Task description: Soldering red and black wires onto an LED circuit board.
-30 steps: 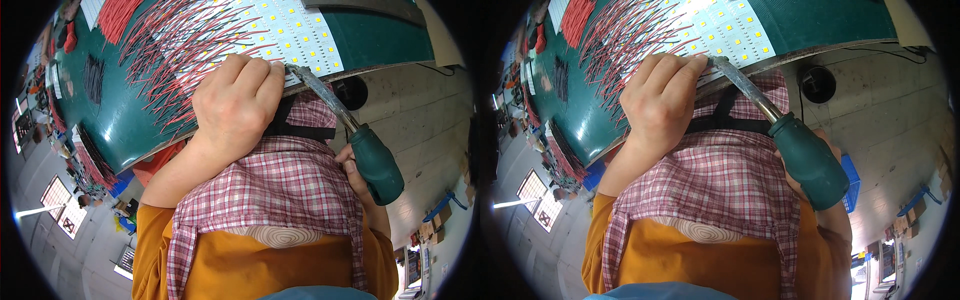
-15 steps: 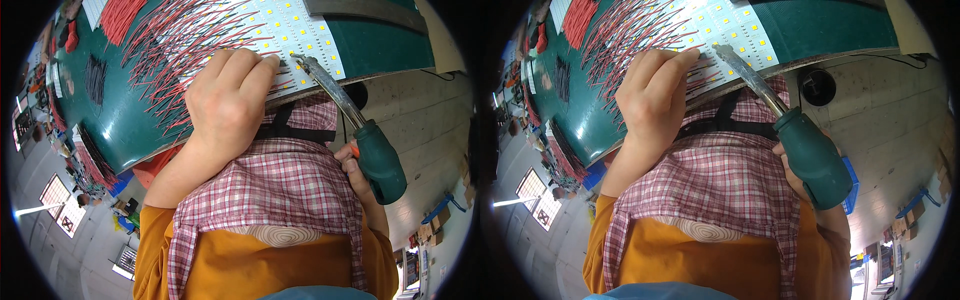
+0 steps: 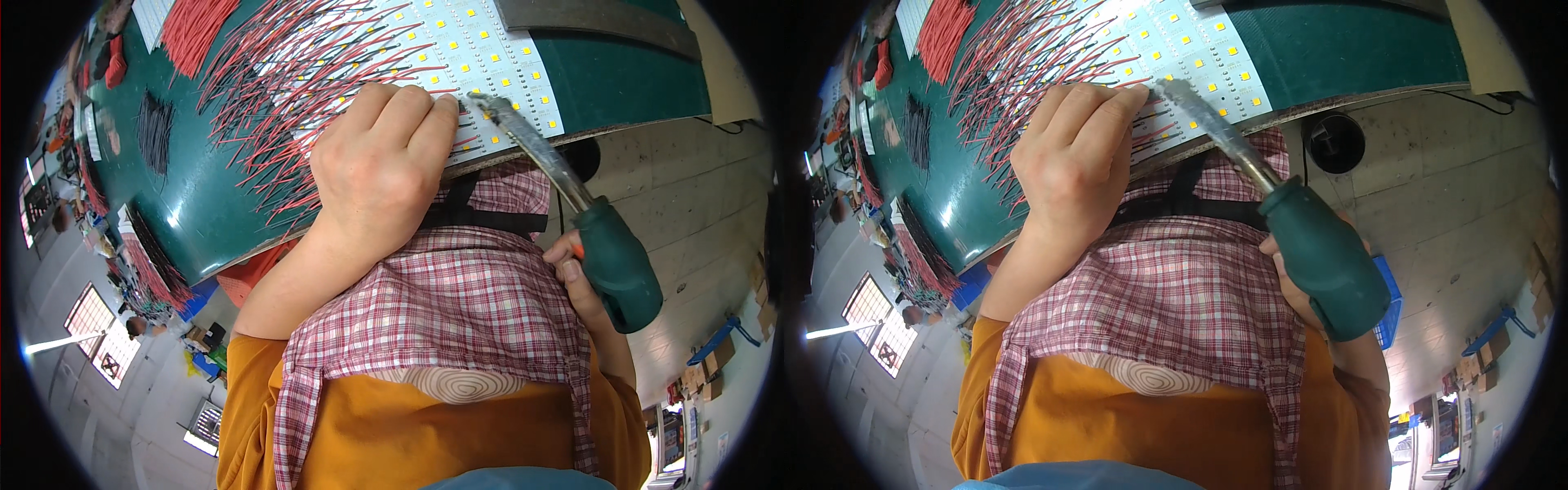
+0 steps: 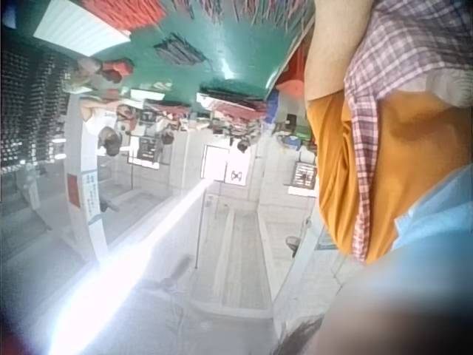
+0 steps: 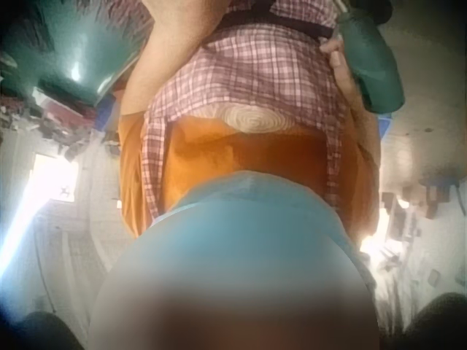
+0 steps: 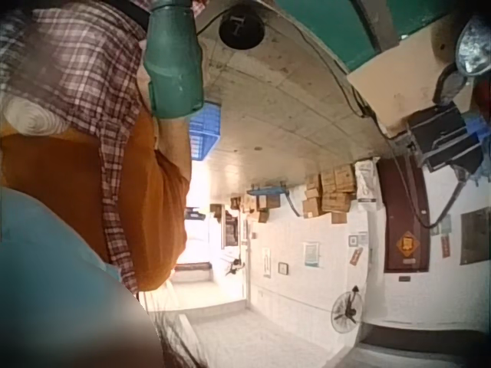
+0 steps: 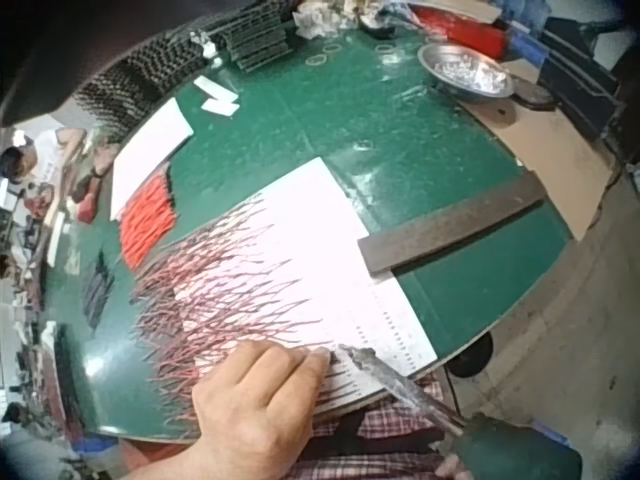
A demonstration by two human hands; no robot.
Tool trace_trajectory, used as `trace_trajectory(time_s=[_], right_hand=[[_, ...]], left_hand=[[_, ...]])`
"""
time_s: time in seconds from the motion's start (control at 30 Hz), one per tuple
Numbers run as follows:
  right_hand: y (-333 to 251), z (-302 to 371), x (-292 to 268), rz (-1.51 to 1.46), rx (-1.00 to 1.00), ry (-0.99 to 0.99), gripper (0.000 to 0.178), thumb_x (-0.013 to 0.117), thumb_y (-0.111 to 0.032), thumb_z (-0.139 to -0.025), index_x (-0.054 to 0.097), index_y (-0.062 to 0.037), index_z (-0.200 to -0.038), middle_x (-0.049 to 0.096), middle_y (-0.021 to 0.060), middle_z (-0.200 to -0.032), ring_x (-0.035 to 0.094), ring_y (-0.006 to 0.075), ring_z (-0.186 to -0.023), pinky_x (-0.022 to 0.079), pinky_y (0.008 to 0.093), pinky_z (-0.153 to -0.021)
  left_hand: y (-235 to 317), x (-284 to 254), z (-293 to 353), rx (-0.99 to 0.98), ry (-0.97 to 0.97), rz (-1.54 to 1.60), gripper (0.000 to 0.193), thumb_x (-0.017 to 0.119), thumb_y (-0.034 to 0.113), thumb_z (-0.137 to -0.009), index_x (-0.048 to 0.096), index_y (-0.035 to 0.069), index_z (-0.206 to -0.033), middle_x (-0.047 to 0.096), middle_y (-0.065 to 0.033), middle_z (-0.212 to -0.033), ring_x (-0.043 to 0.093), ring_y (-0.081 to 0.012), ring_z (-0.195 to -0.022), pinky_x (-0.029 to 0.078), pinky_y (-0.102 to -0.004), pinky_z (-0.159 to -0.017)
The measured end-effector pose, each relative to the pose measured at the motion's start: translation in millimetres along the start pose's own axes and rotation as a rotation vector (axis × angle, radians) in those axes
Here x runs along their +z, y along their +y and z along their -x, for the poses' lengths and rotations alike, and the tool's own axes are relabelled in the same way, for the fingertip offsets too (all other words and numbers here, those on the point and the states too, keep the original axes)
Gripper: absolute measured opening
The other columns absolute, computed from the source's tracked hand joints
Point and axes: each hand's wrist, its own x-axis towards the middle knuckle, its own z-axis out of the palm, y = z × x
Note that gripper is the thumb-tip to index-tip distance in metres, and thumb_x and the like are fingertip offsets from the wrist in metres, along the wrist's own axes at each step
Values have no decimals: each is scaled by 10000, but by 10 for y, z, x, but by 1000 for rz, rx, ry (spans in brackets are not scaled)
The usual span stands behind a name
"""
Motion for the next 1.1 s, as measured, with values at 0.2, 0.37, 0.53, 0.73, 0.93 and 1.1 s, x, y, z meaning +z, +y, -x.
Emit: trace_trajectory(time_s=[0.2, 0.37, 0.53, 0.73, 0.93, 1.1], right_hand=[[2, -8, 32, -254, 27, 13, 191, 584, -37, -861, 563, 10, -1045, 655, 88, -892, 632, 145, -867, 503, 252, -831], [141, 36, 39, -520, 84, -33, 365, 531, -159, -913, 451, -32, -1245, 603, 93, -865, 468, 79, -641, 437, 242, -608], [-26, -68, 26, -275, 45, -12, 244, 579, -56, -859, 530, 0, -1091, 634, 87, -860, 564, 107, -722, 484, 227, -670], [-52, -108, 7, -58, 34, -15, 232, 654, 22, -789, 553, 17, -998, 678, 82, -836, 664, 140, -756, 531, 226, -671], [-194, -141, -7, -142, 91, -29, 144, 597, 24, -823, 575, 2, -963, 654, 67, -818, 629, 132, -739, 508, 235, -665], [-179, -146, -23, -263, 77, -12, 133, 550, 43, -837, 597, -25, -941, 618, 53, -819, 572, 119, -727, 481, 240, -660]], left_hand=[[30, -17, -1, -20, -23, -2, 203, 626, 97, -630, 646, 72, -830, 548, -6, -755, 560, -163, -696, 448, -267, -510], [-48, -4, -19, -73, 53, 174, 193, 631, 67, -635, 647, 76, -827, 551, -16, -750, 560, -175, -689, 456, -280, -518], [-50, -53, -94, -154, -16, 140, 229, 664, -66, -668, 681, 53, -863, 588, -47, -725, 572, -211, -657, 468, -303, -563], [-66, 2, -81, -82, 4, 40, 211, 623, 76, -629, 665, 65, -836, 568, -15, -742, 561, -172, -674, 460, -277, -519], [-56, 5, -85, -66, -3, 25, 201, 619, 78, -632, 660, 66, -828, 566, -19, -744, 556, -174, -675, 447, -274, -502], [-13, -17, -81, -91, -20, 16, 203, 620, 76, -634, 659, 71, -833, 563, -18, -745, 555, -174, -676, 446, -274, -508]])
